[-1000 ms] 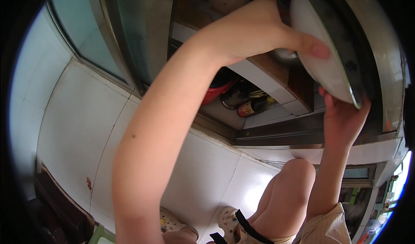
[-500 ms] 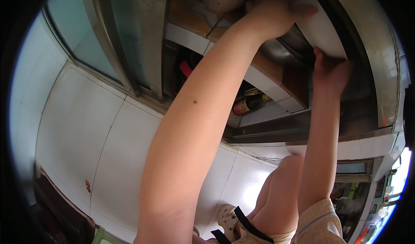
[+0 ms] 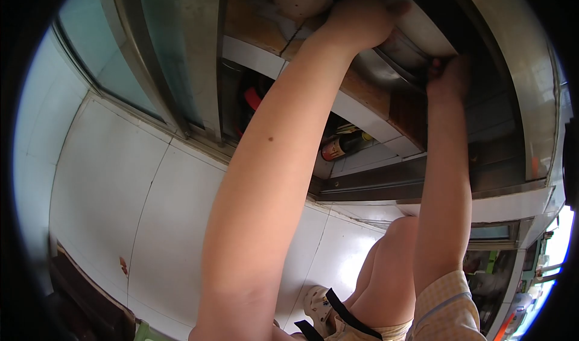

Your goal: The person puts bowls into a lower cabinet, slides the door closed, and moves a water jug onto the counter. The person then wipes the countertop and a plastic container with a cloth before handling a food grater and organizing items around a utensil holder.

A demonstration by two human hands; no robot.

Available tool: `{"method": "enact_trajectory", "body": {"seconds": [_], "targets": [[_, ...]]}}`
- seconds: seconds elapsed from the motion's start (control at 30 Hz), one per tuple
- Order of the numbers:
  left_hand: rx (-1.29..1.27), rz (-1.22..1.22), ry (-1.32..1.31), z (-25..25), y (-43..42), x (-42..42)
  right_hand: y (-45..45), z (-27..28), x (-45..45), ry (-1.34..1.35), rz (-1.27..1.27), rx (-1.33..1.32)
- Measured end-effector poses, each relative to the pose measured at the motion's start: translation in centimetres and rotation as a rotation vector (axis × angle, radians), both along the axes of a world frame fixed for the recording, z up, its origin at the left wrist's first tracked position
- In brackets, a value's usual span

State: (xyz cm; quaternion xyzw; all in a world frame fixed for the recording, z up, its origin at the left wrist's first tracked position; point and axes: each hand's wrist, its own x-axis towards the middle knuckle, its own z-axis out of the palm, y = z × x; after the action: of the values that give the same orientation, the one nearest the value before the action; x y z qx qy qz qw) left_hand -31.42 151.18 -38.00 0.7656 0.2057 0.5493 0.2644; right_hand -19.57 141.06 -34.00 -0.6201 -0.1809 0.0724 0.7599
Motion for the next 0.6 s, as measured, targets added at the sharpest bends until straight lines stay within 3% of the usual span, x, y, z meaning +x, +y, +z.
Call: {"method": "enact_trajectory", "body": {"seconds": [0.1, 0.17, 0.2, 0.27, 0.37, 0.47, 0.6], "targets": [[0.013, 0.007, -0.068, 0.4, -0.4, -0.8, 0.0, -0.3, 0.4, 0.012, 0.05, 0.03], [-0.221, -0.281, 0.037, 1.4, -0.9, -2.3, -0.2, -0.4, 0.2, -0.003, 0.069, 0.062], [-0.221, -0.282, 0.039, 1.0, -0.8, -2.0, -0.2, -0.4, 0.3, -0.002, 0.068, 0.062], [0.056, -0.167, -0.213, 0.2, -0.4, -1.7, 0.0, -0.6, 0.4, 0.027, -0.002, 0.104], [0.006, -0.225, -0.266, 0.3, -0.7, -2.2, -0.3, -0.6, 0.2, 0.037, 0.003, 0.129], [0.126, -0.066, -0.205, 0.1, -1.1, -2.4, -0.3, -0.4, -0.3, 0.054, 0.002, 0.14], [0.033, -0.07, -0.1, 0.4, -2.0, -3.4, -0.9, -0.8, 0.1, 0.028, 0.072, 0.227]]}}
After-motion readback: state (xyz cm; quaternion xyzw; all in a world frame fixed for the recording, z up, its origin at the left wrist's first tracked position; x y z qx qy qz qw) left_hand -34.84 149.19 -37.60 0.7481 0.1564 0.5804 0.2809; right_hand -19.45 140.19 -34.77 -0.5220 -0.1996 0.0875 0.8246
